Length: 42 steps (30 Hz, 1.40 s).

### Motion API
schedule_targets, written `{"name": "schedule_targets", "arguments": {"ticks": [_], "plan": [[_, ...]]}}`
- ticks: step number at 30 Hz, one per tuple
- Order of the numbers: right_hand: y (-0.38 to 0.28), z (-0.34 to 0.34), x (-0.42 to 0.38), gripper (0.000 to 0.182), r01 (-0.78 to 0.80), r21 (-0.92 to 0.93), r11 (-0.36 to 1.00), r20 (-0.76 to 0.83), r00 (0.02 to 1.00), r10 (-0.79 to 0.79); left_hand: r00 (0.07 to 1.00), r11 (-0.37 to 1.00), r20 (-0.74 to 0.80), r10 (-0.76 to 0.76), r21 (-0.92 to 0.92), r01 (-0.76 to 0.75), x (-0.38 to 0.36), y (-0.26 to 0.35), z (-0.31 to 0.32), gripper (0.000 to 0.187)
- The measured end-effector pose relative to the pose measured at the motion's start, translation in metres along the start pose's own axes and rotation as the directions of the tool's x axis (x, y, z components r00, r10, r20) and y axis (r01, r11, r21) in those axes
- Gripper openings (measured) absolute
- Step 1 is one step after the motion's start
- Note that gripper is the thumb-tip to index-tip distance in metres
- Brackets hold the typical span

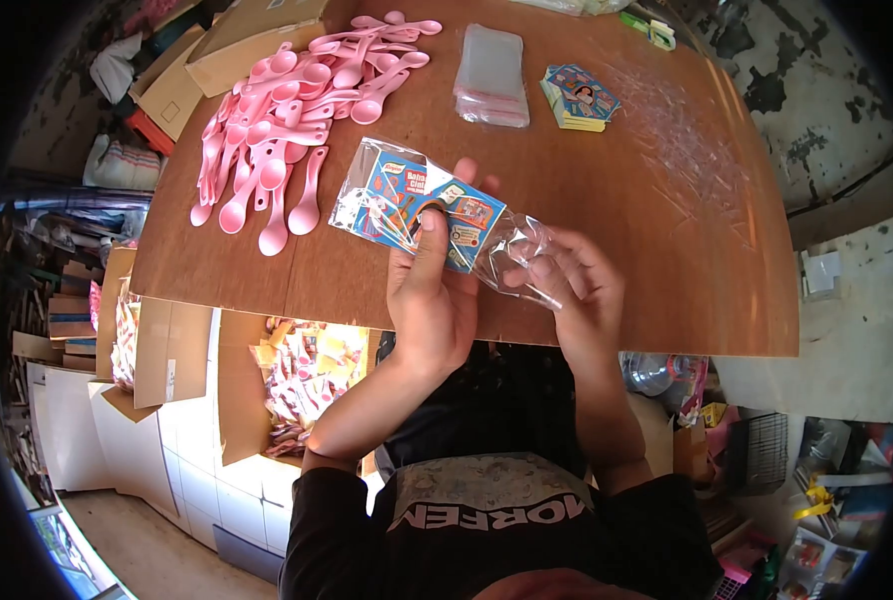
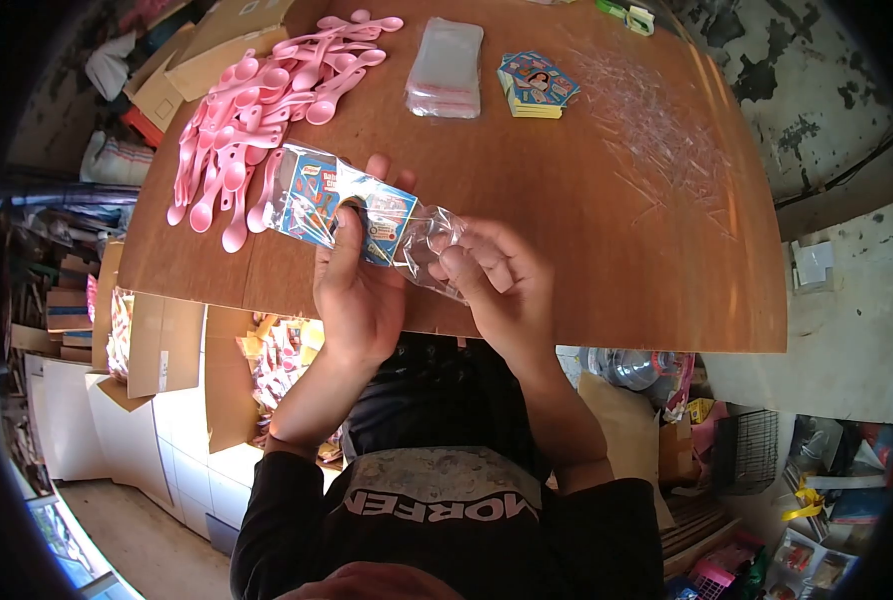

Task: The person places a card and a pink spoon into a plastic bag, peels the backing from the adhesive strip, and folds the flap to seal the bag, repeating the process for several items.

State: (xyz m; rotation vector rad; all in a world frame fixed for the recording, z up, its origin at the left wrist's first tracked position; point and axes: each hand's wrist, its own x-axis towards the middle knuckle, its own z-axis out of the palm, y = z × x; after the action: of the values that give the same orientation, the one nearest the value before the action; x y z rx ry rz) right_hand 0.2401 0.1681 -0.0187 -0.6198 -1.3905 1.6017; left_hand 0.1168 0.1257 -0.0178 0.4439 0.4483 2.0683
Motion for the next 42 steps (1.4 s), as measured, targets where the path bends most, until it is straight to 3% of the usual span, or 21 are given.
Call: {"name": "schedule_targets", "arguments": {"ticks": [4,8,10,14,16,18,19,20,22,31,34,36,37,38,40,41,42], "plan": [[0.000,0.001,0.006,0.027,-0.011,0.083,0.996,0.125,0.992,0.000,0.999,0.999,0.015,-0.034,-0.006,0.034,0.000,0.000,0.001,0.039],[0.000,0.002,0.009,0.027,-0.058,0.082,0.995,0.082,0.995,0.052,0.994,0.995,0.053,-0.094,-0.037,0.096,-0.003,-0.001,0.002,0.038],[-0.005,0.001,0.010,0.026,-0.258,0.167,0.952,0.063,0.966,0.251,0.994,0.995,0.044,-0.098,-0.019,0.099,-0.003,-0.004,0.002,0.038],[-0.004,0.002,0.010,0.024,-0.243,0.145,0.959,0.072,0.969,0.235,0.992,0.992,0.035,-0.122,0.025,0.121,-0.006,-0.006,0.001,0.038],[0.000,0.001,0.009,0.022,-0.239,0.112,0.964,-0.013,0.970,0.242,0.992,0.990,0.028,-0.124,0.067,0.122,-0.008,-0.008,-0.003,0.039],[-0.001,-0.006,0.009,0.020,-0.276,0.092,0.957,0.014,0.961,0.276,0.981,0.981,0.133,-0.141,0.152,0.121,-0.009,-0.006,-0.008,0.043],[-0.001,-0.007,0.009,0.019,-0.310,0.069,0.948,0.033,0.951,0.308,0.978,0.994,0.179,-0.108,0.041,0.102,-0.006,-0.004,-0.008,0.049],[-0.001,-0.005,0.008,0.019,-0.313,0.069,0.947,0.041,0.950,0.311,0.980,0.994,0.174,-0.102,0.043,0.096,-0.004,-0.003,-0.007,0.049],[-0.001,0.002,0.005,0.017,-0.219,0.185,0.958,0.057,0.976,0.212,0.979,0.998,0.204,-0.019,-0.052,0.030,0.000,-0.001,-0.004,0.052],[0.007,0.024,-0.001,0.007,-0.188,0.102,0.977,-0.022,0.981,0.191,0.993,1.000,0.120,-0.011,0.011,0.010,-0.005,0.000,-0.010,0.050],[0.007,0.031,0.000,0.007,-0.207,0.120,0.971,-0.020,0.977,0.211,0.990,0.999,0.137,-0.015,0.047,0.009,-0.008,0.002,-0.014,0.052],[0.000,0.036,0.001,0.010,-0.315,0.021,0.949,-0.015,0.949,0.315,0.964,0.995,0.250,0.093,0.005,-0.097,-0.009,0.002,-0.022,0.049],[0.001,0.037,0.003,0.010,-0.315,0.018,0.949,-0.012,0.949,0.315,0.969,0.995,0.229,0.089,0.016,-0.095,-0.010,0.005,-0.022,0.048],[0.001,0.038,0.005,0.015,-0.263,-0.049,0.963,0.034,0.964,0.265,0.969,0.995,0.227,0.093,0.014,-0.099,-0.010,0.007,-0.025,0.048],[0.001,0.041,0.010,0.021,-0.207,-0.116,0.971,0.089,0.972,0.218,0.995,0.996,0.090,-0.038,-0.072,0.045,-0.009,0.013,-0.033,0.046],[-0.001,0.043,0.014,0.029,0.128,-0.434,0.892,0.101,0.991,-0.093,0.995,0.989,0.064,-0.076,-0.125,0.084,-0.010,0.019,-0.032,0.044],[-0.004,0.046,0.018,0.038,0.411,-0.679,0.609,0.212,0.903,-0.373,0.995,0.988,0.062,-0.073,-0.128,0.081,-0.010,0.022,-0.035,0.044]]}}
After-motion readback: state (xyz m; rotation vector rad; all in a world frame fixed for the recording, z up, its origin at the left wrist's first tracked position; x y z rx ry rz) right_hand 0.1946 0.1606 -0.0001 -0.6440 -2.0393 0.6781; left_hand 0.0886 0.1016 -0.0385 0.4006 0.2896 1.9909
